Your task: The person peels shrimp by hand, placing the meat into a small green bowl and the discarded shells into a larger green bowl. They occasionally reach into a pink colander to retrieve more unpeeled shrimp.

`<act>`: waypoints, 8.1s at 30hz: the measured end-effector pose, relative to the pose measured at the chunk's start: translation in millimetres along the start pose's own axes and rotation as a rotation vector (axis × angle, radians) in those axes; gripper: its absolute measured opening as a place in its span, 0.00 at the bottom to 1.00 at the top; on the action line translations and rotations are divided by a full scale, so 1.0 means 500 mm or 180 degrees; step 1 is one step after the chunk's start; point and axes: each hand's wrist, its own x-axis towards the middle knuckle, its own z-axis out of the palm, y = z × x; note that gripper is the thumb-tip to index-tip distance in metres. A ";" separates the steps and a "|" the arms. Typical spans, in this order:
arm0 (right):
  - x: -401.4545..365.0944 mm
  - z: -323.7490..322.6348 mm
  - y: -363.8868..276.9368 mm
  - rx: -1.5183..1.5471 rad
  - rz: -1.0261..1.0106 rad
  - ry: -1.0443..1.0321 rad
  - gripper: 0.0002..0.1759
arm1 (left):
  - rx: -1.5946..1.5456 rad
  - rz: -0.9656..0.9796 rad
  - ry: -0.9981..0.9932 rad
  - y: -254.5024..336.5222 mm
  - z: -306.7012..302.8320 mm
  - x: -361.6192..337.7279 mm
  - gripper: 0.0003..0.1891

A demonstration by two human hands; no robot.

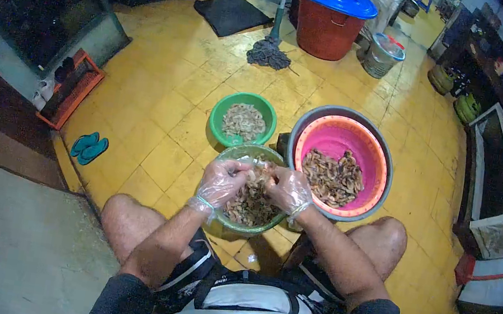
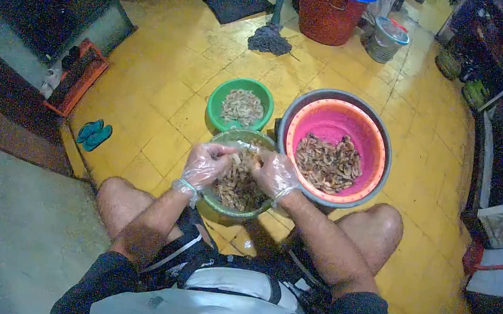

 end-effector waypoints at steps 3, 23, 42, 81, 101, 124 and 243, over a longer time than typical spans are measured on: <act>0.005 0.028 0.039 -0.0246 -0.0116 -0.0205 0.12 | -0.0343 -0.0348 0.0212 -0.011 -0.015 0.012 0.10; 0.191 -0.127 0.050 0.1292 -0.0121 -0.0539 0.15 | -0.0012 0.0357 0.0636 -0.017 -0.048 0.033 0.11; 0.096 -0.064 0.440 -0.1899 0.0910 -0.0113 0.17 | 0.0289 0.0394 0.0648 0.001 -0.051 0.032 0.11; -0.009 -0.010 -0.019 0.0418 -0.1076 0.0003 0.12 | -0.1489 -0.0193 -0.0170 -0.049 0.053 0.011 0.10; -0.015 -0.010 -0.029 -0.0150 -0.0972 0.0331 0.08 | -0.1306 -0.0233 0.0116 -0.048 0.024 0.022 0.11; -0.006 0.005 -0.001 0.1591 -0.0282 0.0200 0.13 | -0.1286 -0.0089 -0.0342 -0.044 0.047 0.005 0.11; -0.020 -0.078 -0.037 0.0043 -0.0721 -0.0508 0.16 | 0.0468 0.1898 -0.0054 0.022 0.014 -0.008 0.08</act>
